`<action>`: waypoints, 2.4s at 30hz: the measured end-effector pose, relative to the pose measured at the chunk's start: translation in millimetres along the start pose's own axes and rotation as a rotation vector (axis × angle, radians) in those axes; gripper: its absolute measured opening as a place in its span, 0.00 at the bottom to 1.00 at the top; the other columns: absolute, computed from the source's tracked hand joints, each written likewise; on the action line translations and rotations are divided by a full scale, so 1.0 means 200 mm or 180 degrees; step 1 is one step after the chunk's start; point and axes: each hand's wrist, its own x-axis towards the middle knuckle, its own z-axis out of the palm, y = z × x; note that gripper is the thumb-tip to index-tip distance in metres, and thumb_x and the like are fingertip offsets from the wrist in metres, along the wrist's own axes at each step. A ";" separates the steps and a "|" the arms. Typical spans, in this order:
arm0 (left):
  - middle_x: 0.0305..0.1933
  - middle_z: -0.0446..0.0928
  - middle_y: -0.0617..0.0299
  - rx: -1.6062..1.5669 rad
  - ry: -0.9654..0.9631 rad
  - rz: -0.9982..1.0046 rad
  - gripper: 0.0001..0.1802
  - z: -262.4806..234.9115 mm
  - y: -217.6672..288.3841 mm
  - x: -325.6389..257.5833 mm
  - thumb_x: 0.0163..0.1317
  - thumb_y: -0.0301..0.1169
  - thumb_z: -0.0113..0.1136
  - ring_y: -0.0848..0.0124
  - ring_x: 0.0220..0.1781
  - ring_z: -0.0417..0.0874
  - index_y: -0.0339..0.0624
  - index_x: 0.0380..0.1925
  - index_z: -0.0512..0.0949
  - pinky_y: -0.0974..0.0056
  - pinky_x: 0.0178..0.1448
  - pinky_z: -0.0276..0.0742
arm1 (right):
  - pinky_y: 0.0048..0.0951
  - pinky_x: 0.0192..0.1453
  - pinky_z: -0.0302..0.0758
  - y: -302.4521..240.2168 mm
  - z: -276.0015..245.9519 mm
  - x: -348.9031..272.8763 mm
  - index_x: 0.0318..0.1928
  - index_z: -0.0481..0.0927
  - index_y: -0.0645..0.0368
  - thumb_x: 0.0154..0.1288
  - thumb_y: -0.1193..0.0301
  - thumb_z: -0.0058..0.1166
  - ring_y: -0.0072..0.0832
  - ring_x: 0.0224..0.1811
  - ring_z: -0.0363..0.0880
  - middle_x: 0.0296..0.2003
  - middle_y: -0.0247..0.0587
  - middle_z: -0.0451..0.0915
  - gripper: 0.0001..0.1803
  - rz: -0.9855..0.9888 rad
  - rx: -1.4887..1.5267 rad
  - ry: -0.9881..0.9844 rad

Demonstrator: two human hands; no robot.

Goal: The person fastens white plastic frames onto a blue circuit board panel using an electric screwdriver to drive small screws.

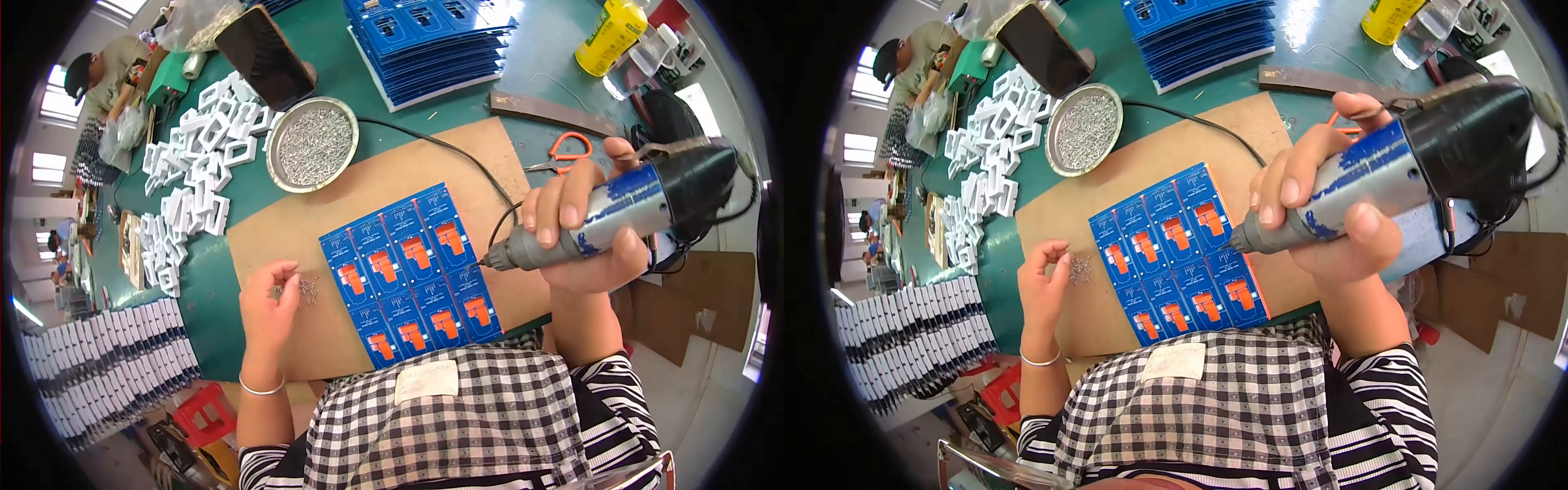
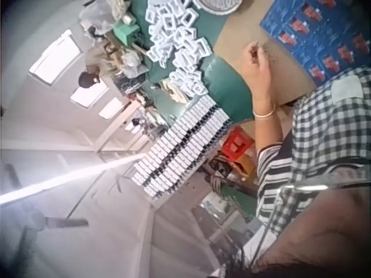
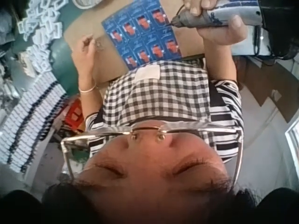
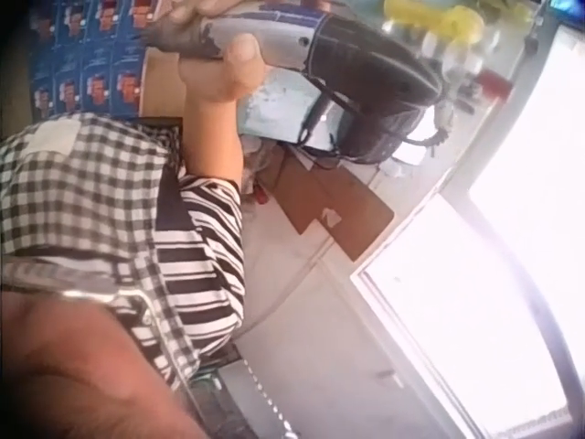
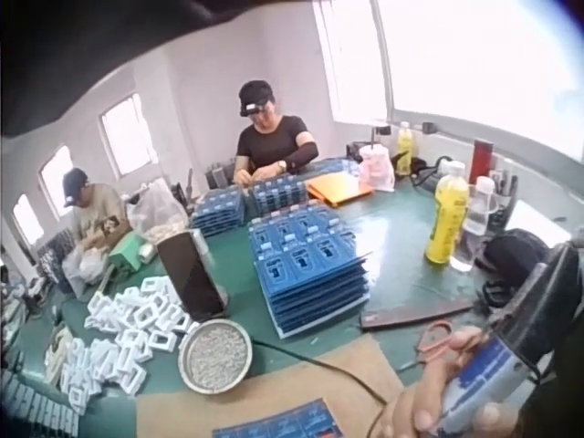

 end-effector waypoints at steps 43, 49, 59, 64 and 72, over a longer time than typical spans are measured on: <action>0.36 0.73 0.72 -0.0317 -0.0358 0.1604 0.10 0.40 0.51 0.11 0.43 0.32 0.71 0.67 0.44 0.71 0.53 0.26 0.79 0.58 0.50 0.58 | 0.34 0.40 0.79 0.06 0.10 -0.02 0.65 0.52 0.56 0.56 0.72 0.61 0.35 0.33 0.80 0.31 0.42 0.76 0.40 0.0478 -0.1270 -0.0990; 0.37 0.75 0.72 -0.0548 -0.0493 0.1541 0.09 0.37 0.50 0.11 0.47 0.30 0.68 0.68 0.46 0.72 0.52 0.30 0.80 0.57 0.51 0.58 | 0.30 0.37 0.79 0.08 0.16 0.01 0.61 0.56 0.58 0.48 0.81 0.59 0.32 0.31 0.80 0.30 0.47 0.78 0.39 0.0334 -0.1506 -0.1375; 0.38 0.78 0.66 -0.0076 0.0541 0.0804 0.05 -0.08 0.10 0.14 0.54 0.29 0.63 0.66 0.46 0.76 0.49 0.33 0.81 0.59 0.54 0.60 | 0.29 0.31 0.76 0.19 0.24 0.01 0.57 0.62 0.57 0.50 0.71 0.65 0.30 0.28 0.79 0.30 0.44 0.77 0.34 0.0624 -0.1421 -0.1299; 0.35 0.78 0.68 0.0325 0.0465 0.0588 0.04 -0.11 -0.06 0.01 0.54 0.30 0.64 0.67 0.44 0.75 0.50 0.31 0.82 0.57 0.53 0.60 | 0.30 0.29 0.72 0.20 0.15 0.03 0.62 0.57 0.57 0.57 0.58 0.61 0.28 0.22 0.74 0.25 0.37 0.72 0.38 0.0615 -0.0703 -0.0517; 0.30 0.75 0.70 0.1300 0.0206 0.1376 0.06 0.03 0.05 0.00 0.47 0.30 0.67 0.70 0.38 0.74 0.51 0.27 0.80 0.59 0.48 0.59 | 0.35 0.33 0.75 0.09 0.10 0.03 0.63 0.55 0.61 0.56 0.55 0.55 0.31 0.23 0.75 0.27 0.40 0.73 0.40 0.0474 -0.0274 0.0270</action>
